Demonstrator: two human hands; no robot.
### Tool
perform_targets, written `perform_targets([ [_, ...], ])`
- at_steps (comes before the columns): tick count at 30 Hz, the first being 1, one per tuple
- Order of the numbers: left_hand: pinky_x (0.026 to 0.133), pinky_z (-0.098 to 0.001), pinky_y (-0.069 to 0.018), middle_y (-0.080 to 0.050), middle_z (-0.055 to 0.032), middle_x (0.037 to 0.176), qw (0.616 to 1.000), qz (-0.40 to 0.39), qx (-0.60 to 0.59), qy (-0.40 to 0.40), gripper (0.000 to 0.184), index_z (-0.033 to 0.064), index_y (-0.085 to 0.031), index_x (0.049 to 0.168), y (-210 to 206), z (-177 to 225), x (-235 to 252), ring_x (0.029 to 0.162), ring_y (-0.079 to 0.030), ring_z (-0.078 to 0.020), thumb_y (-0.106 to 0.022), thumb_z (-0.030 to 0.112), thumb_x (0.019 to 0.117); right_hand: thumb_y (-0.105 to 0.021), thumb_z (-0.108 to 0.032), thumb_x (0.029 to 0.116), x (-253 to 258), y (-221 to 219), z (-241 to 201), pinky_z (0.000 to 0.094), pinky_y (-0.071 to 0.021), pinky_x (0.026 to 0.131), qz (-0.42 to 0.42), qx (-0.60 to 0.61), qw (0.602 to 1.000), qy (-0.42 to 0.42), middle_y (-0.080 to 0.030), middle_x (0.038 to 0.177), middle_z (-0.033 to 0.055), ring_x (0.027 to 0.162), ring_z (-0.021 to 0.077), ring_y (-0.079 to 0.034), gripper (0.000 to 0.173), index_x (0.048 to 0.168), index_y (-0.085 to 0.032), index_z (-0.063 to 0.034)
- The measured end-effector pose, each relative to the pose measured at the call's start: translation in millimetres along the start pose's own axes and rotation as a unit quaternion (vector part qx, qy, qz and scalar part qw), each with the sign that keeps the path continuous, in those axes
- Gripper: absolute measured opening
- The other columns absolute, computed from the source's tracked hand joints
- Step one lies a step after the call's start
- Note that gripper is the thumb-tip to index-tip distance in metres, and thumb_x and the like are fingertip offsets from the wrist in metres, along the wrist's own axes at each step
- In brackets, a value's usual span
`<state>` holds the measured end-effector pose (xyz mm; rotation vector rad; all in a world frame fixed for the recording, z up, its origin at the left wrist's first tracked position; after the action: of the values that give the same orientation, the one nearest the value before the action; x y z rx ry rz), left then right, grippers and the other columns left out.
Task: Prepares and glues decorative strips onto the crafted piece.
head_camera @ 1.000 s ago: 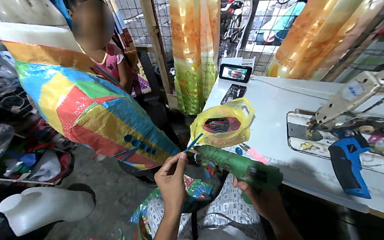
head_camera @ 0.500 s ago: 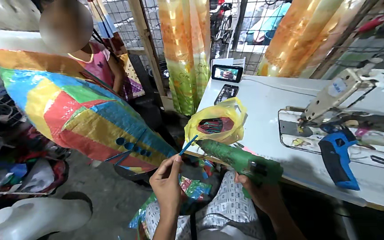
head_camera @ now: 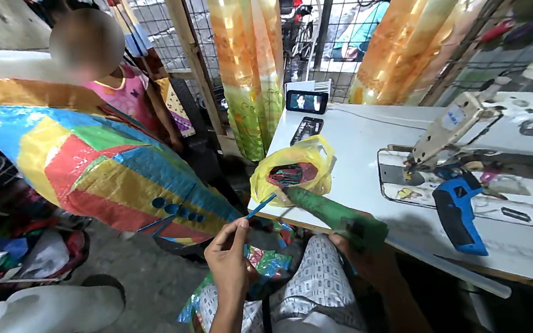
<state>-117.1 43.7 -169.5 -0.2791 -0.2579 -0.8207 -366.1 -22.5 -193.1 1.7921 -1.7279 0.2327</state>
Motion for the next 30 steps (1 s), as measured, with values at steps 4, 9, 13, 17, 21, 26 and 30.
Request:
perform_targets([
  [4,0.066,-0.0168,-0.0553,-0.070,0.0053,0.076,0.998,0.010,-0.020,0.060,0.019,0.0054,-0.075,0.087,5.4,-2.6,0.5,0.067,-0.065,-0.0019,-0.060,-0.003,0.0956,-0.072,-0.036,0.0922,9.7,37.9,19.7,0.0483,-0.0568,0.090,0.068,-0.143,0.983,-0.089,-0.071,0.109,0.0251,0.099,0.0304,-0.072,0.057,0.121,-0.064,0.0123],
  [9,0.057,-0.0171,-0.0496,-0.058,0.0052,0.063,0.954,0.024,-0.129,0.268,0.028,0.0083,-0.065,0.083,12.5,-23.0,2.2,0.055,-0.054,-0.0023,-0.048,0.006,0.1047,-0.066,-0.041,0.0967,40.3,77.9,66.0,0.0672,-0.0470,0.093,0.089,-0.260,0.950,-0.152,-0.066,0.106,0.0384,0.103,0.0541,-0.065,0.062,0.116,-0.063,0.0177],
  [13,0.056,-0.0194,-0.0508,-0.056,0.0031,0.063,0.932,0.032,-0.175,0.315,0.027,0.0067,-0.065,0.085,14.8,-27.6,0.0,0.054,-0.053,-0.0044,-0.048,0.007,0.1052,-0.068,-0.051,0.0941,63.9,83.0,112.9,0.0662,-0.0436,0.101,0.068,-0.252,0.934,-0.242,-0.065,0.117,0.0351,0.114,0.0505,-0.062,0.071,0.129,-0.059,0.0108],
  [17,0.057,-0.0184,-0.0499,-0.060,0.0015,0.066,0.943,0.053,-0.166,0.283,0.024,0.0037,-0.068,0.087,26.0,-20.5,-1.2,0.056,-0.054,-0.0042,-0.051,0.005,0.1038,-0.067,-0.050,0.0947,68.4,73.6,124.2,0.0622,-0.0401,0.108,0.088,-0.216,0.938,-0.255,-0.059,0.130,0.0350,0.126,0.0487,-0.056,0.075,0.138,-0.053,0.0089],
  [21,0.056,-0.0176,-0.0494,-0.061,0.0011,0.067,0.944,0.079,-0.158,0.277,0.022,0.0021,-0.069,0.087,43.6,-19.4,-4.7,0.056,-0.055,-0.0037,-0.053,0.003,0.1028,-0.072,-0.044,0.0924,58.0,72.4,109.0,0.0638,-0.0378,0.110,0.089,-0.196,0.946,-0.243,-0.054,0.136,0.0385,0.129,0.0522,-0.052,0.081,0.145,-0.044,0.0111],
  [26,0.056,-0.0185,-0.0504,-0.058,0.0021,0.068,0.929,0.103,-0.192,0.299,0.023,0.0052,-0.066,0.090,59.6,-17.7,-3.8,0.055,-0.053,-0.0040,-0.049,0.009,0.1057,-0.073,-0.037,0.0929,27.0,80.0,98.7,0.0428,-0.0478,0.094,0.218,-0.212,0.952,-0.041,-0.057,0.118,0.0412,0.103,0.0390,-0.058,0.072,0.128,-0.050,0.0209],
  [30,0.058,-0.0192,-0.0500,-0.056,0.0041,0.066,0.942,0.105,-0.166,0.272,0.024,0.0068,-0.066,0.088,60.2,-11.7,-4.7,0.056,-0.053,-0.0042,-0.050,0.008,0.1048,-0.065,-0.018,0.0992,6.6,31.8,30.6,0.0344,-0.0536,0.084,0.151,-0.189,0.969,0.055,-0.065,0.101,0.0320,0.090,0.0292,-0.065,0.036,0.106,-0.063,0.0170],
])
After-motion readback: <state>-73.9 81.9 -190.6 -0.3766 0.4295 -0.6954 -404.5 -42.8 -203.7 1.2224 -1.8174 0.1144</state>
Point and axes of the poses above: each hand's wrist, its own x-axis towards the middle knuckle, its own y-axis out of the back of the hand, z = x × y, the point moved 4 cm from there along x, towards the middle knuckle
